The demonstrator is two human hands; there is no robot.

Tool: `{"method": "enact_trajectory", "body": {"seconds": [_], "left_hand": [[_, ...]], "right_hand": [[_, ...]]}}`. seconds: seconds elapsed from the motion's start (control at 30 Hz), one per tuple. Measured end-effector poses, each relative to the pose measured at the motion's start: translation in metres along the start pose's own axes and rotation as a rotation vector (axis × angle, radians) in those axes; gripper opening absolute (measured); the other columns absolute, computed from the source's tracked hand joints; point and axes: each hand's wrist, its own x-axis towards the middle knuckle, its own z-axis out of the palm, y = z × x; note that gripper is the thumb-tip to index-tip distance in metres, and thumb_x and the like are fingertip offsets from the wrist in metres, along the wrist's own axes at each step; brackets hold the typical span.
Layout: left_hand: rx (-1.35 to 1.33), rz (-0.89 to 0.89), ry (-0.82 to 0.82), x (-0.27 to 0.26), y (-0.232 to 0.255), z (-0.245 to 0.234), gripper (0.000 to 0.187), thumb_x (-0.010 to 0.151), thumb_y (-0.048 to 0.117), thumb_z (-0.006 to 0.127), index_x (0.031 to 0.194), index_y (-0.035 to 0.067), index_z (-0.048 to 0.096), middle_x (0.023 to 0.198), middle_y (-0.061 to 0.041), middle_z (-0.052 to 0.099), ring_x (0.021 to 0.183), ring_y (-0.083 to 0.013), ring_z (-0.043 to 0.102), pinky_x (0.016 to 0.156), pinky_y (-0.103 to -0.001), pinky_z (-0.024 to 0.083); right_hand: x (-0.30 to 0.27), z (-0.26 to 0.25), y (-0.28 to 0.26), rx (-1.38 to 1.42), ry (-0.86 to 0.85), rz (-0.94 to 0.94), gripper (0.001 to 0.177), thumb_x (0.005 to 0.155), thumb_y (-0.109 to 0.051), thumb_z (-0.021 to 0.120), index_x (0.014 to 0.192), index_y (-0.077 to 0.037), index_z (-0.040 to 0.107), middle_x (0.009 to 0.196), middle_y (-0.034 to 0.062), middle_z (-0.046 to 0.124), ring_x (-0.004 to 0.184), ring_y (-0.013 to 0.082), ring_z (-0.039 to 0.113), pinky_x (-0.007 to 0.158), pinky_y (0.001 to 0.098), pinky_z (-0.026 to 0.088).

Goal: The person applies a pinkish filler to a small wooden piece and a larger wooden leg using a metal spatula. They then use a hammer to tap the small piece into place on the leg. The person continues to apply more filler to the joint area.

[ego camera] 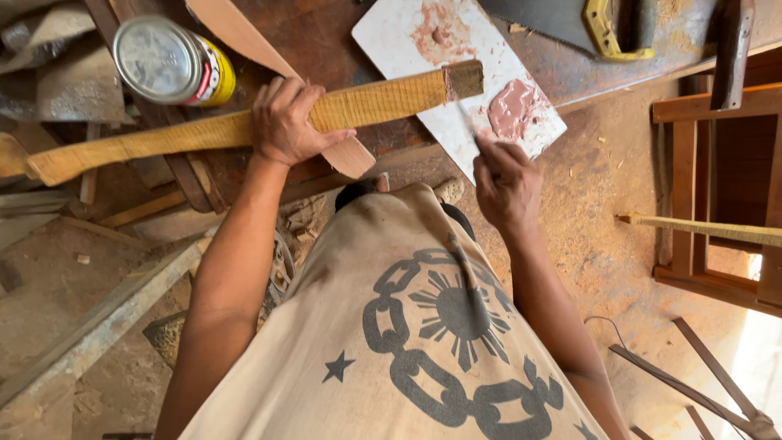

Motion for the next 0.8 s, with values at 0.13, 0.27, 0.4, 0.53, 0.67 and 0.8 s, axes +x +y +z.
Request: {"method": "enact_trajectory", "body": {"seconds": [0.13,0.27,0.4,0.53,0.67,0.8], "left_hand": [[-0.007,-0.002,-0.002,0.003,0.0,0.0,0.076,0.078,0.081,0.081,0.1,0.008,0.077,0.095,-0.005,0.065,0.091,-0.0255,0.063,0.077,-0.043,0.051],[-0.003,-0.022,-0.015,0.001,-0.001,0.0,0.078,0.076,0.083,0.081,0.098,0.008,0.077,0.093,-0.005,0.065,0.089,-0.0249,0.062,0.076,-0.043,0.051],[0.002,-0.016,-0.013,-0.002,-0.001,0.003,0.078,0.078,0.083,0.08,0.1,0.008,0.077,0.093,-0.005,0.065,0.09,-0.0252,0.062,0.076,-0.043,0.051],[0.009,-0.011,-0.012,0.002,0.0,0.002,0.078,0.077,0.083,0.079,0.1,0.009,0.078,0.094,-0.005,0.066,0.09,-0.0261,0.062,0.077,-0.044,0.051],[0.015,-0.017,-0.003,-0.005,0.0,0.0,0.076,0.08,0.083,0.079,0.101,0.01,0.077,0.097,-0.005,0.066,0.093,-0.0265,0.063,0.079,-0.044,0.051],[0.011,0.0,-0.016,0.0,0.0,0.002,0.077,0.076,0.082,0.082,0.099,0.009,0.077,0.095,-0.006,0.067,0.092,-0.0265,0.064,0.077,-0.045,0.051]], "right_hand": [[0.006,0.012,-0.007,0.035,0.039,-0.097,0.023,0.104,-0.01,0.064,0.122,-0.002,0.076,0.105,0.014,0.076,0.058,0.0142,0.064,0.044,0.0259,0.052],[0.012,0.008,-0.01,-0.002,0.002,-0.051,0.023,0.106,-0.011,0.062,0.124,-0.002,0.074,0.104,0.0155,0.076,0.061,0.017,0.067,0.05,0.0285,0.056],[0.02,0.023,-0.013,0.032,-0.018,-0.018,0.025,0.108,-0.01,0.057,0.127,-0.001,0.071,0.111,0.0185,0.075,0.067,0.0178,0.07,0.049,0.0266,0.059],[0.019,0.018,-0.015,0.071,0.003,-0.067,0.026,0.11,-0.016,0.056,0.126,-0.003,0.072,0.102,0.0133,0.076,0.074,0.0169,0.071,0.059,0.0304,0.059],[0.018,0.024,-0.023,0.083,-0.067,0.105,0.026,0.109,-0.017,0.054,0.127,-0.007,0.071,0.096,0.0113,0.075,0.069,0.018,0.067,0.054,0.0329,0.056],[0.019,0.017,-0.023,0.182,-0.056,0.283,0.025,0.107,-0.017,0.054,0.124,-0.012,0.071,0.1,0.0092,0.076,0.066,0.0186,0.065,0.052,0.0351,0.053]]}}
